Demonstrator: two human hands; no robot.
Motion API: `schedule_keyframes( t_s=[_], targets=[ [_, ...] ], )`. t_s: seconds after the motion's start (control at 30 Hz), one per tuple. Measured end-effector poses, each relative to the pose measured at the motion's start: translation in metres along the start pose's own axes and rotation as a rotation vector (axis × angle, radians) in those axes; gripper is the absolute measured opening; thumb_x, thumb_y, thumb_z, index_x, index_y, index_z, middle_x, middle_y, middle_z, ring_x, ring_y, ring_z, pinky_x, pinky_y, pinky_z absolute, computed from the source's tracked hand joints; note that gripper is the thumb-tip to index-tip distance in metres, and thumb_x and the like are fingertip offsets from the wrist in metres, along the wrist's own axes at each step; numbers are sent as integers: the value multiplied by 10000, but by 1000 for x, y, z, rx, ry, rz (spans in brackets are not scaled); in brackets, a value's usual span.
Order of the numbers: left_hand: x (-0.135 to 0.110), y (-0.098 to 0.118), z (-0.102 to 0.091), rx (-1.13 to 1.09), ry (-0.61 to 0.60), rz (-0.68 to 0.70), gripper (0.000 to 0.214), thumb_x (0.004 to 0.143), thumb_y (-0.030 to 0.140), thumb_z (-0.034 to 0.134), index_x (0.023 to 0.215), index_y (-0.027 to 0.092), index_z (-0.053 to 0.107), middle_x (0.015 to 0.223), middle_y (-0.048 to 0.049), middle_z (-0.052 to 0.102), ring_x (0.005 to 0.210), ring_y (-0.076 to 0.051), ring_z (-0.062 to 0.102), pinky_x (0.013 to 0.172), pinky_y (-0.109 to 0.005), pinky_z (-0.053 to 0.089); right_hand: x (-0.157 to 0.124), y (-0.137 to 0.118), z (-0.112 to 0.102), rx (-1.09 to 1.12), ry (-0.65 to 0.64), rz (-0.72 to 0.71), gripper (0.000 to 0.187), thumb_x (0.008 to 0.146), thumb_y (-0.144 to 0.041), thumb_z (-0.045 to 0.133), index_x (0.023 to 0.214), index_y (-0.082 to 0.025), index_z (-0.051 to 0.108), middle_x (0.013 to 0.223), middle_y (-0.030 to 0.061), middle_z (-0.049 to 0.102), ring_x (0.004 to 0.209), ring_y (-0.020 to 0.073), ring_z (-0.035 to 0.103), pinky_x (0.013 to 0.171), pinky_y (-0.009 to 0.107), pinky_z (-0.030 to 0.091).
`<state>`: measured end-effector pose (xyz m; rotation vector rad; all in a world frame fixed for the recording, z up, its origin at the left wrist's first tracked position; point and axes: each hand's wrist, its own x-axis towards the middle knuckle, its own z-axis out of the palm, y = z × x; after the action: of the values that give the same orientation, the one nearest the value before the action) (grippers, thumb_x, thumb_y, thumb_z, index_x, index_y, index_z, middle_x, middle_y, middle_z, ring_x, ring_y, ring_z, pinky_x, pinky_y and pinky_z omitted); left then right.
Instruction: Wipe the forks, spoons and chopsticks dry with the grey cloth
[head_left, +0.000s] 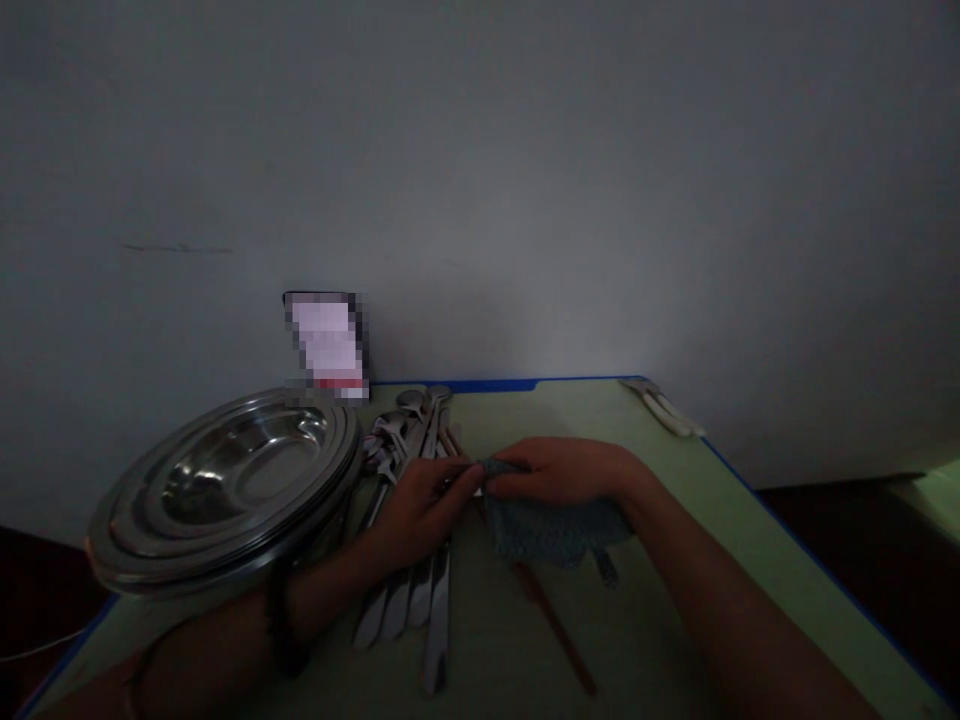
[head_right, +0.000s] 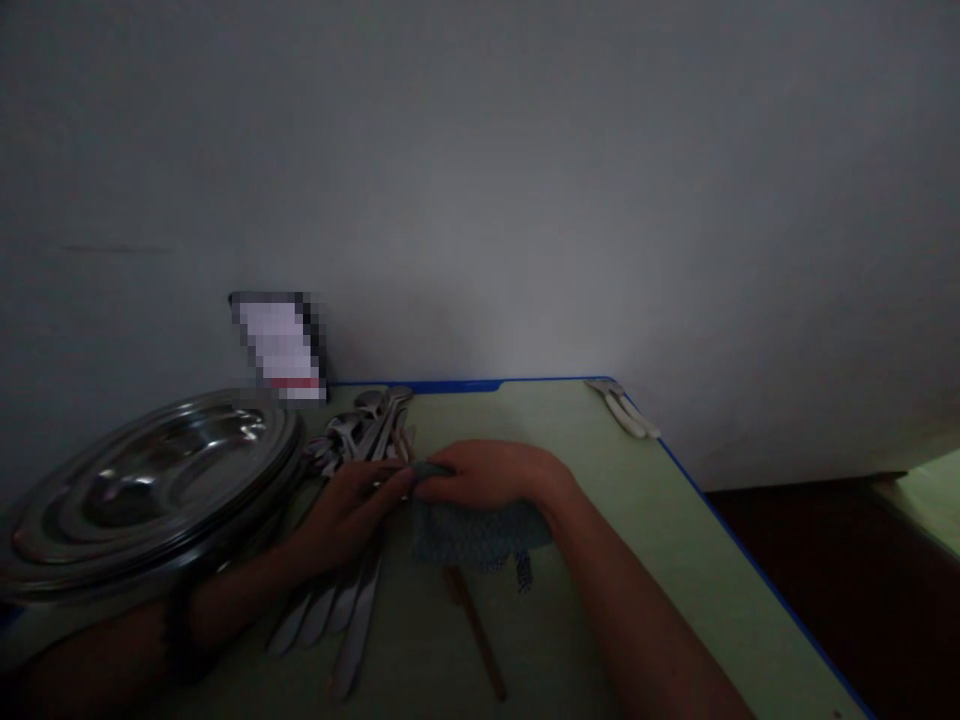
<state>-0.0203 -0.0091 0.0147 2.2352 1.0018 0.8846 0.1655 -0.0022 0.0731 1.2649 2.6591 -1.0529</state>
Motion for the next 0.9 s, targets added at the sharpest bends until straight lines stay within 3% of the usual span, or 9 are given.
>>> schedule_keyframes(
  t_s=[0.33, 0.57, 0.77, 0.83, 0.9],
  targets=[
    [2, 7, -2, -27, 80, -15, 346, 859, 297, 422, 597, 151, 593, 512, 39, 518, 473, -95, 478, 483, -185, 346, -27, 14, -18, 142, -35, 58, 361, 790, -500, 476, 897, -182, 608, 790, 11, 617, 668, 129, 531, 567, 234, 387],
    [2, 1, 3, -155, 164, -174, 325, 854, 350, 422, 672, 152, 605, 600, 18, 577, 552, -118, 518, 504, -193, 378, -19, 22, -13, 474, -109, 129, 355, 754, -491, 537, 877, -169, 622, 724, -5, 597, 567, 91, 491, 515, 217, 373],
    [4, -5, 1, -173, 71, -186, 355, 826, 398, 453, 582, 158, 547, 526, 26, 523, 511, -123, 493, 493, -212, 376, 0, 38, 25, 861, 31, 182, 365, 660, -508, 628, 787, -168, 657, 668, -23, 593, 543, 83, 479, 529, 224, 377],
    [3, -4, 0, -136, 28, -153, 326, 822, 387, 460, 603, 160, 542, 541, 25, 527, 515, -122, 490, 484, -210, 363, 1, 43, 37, 986, 167, 178, 370, 587, -495, 690, 779, -179, 674, 698, -26, 619, 579, 86, 506, 580, 226, 398],
    [1, -1, 0, -94, -31, -96, 265, 826, 362, 461, 673, 162, 545, 588, 22, 546, 546, -123, 500, 501, -209, 369, -1, 45, 45, 1112, 321, 210, 374, 598, -503, 679, 795, -186, 683, 706, -18, 636, 597, 96, 533, 615, 235, 416]
  ],
)
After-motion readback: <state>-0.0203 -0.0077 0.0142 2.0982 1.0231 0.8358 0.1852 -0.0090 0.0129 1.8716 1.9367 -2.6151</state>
